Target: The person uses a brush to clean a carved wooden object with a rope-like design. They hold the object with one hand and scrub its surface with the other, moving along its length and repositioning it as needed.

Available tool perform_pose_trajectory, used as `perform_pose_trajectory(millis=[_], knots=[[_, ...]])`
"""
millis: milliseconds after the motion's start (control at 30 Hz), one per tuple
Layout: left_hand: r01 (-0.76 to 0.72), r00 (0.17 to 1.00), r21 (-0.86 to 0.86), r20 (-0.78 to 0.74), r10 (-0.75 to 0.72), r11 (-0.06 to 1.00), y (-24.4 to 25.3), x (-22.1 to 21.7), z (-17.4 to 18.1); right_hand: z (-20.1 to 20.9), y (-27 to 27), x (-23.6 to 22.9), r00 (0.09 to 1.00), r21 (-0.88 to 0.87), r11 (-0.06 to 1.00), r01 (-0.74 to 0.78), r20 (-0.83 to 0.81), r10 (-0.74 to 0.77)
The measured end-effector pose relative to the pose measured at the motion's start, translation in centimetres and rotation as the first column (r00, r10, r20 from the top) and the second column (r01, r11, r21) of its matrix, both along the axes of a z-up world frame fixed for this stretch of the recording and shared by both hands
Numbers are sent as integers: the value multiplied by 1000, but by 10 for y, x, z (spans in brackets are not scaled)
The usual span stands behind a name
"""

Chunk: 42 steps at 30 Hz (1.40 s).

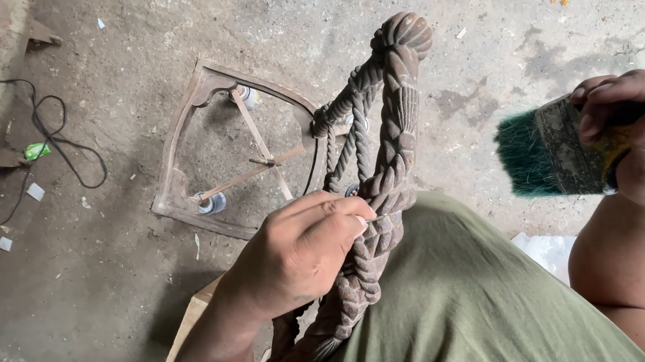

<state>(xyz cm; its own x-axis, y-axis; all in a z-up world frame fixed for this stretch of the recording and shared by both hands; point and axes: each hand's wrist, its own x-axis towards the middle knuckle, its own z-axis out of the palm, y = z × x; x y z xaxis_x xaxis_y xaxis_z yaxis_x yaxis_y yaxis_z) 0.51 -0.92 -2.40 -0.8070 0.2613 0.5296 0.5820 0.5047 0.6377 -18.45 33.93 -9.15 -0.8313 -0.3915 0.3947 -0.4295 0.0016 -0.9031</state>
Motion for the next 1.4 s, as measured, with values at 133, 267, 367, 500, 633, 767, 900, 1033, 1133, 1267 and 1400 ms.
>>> perform_pose_trajectory(millis=[133,267,367,500,633,767,900,1033,1133,1267,1400], knots=[[-36,998,116,58,29,993,-9,3,-7,2,5,0,999,17,1000,-10,-32,11],[-7,999,212,42,-2,977,-2,1,0,2,9,-4,997,34,997,-74,-11,75],[1,1000,155,2,-2,988,3,-1,-7,13,-8,7,996,23,997,-75,-41,76],[-31,998,80,-54,35,996,-7,4,1,15,-3,-4,985,24,988,-152,-78,153],[-150,989,80,21,148,986,-17,7,8,48,-8,5,946,252,955,-159,-238,220],[-297,955,60,10,297,953,-20,9,-6,56,-2,4,836,57,862,-504,-218,504],[-389,919,57,-38,392,919,-26,11,-8,112,-102,46,860,201,884,-422,-218,461],[-412,910,70,-24,415,908,-30,15,-15,38,-20,-10,926,200,964,-174,-299,229],[-380,925,96,10,380,920,-31,13,-19,86,-63,-10,828,312,882,-352,-336,450],[-177,982,192,97,161,965,-27,12,-30,33,41,-85,984,652,757,-31,-111,136],[-120,986,265,148,83,957,-17,8,-33,9,78,-116,959,410,867,-283,139,248]])
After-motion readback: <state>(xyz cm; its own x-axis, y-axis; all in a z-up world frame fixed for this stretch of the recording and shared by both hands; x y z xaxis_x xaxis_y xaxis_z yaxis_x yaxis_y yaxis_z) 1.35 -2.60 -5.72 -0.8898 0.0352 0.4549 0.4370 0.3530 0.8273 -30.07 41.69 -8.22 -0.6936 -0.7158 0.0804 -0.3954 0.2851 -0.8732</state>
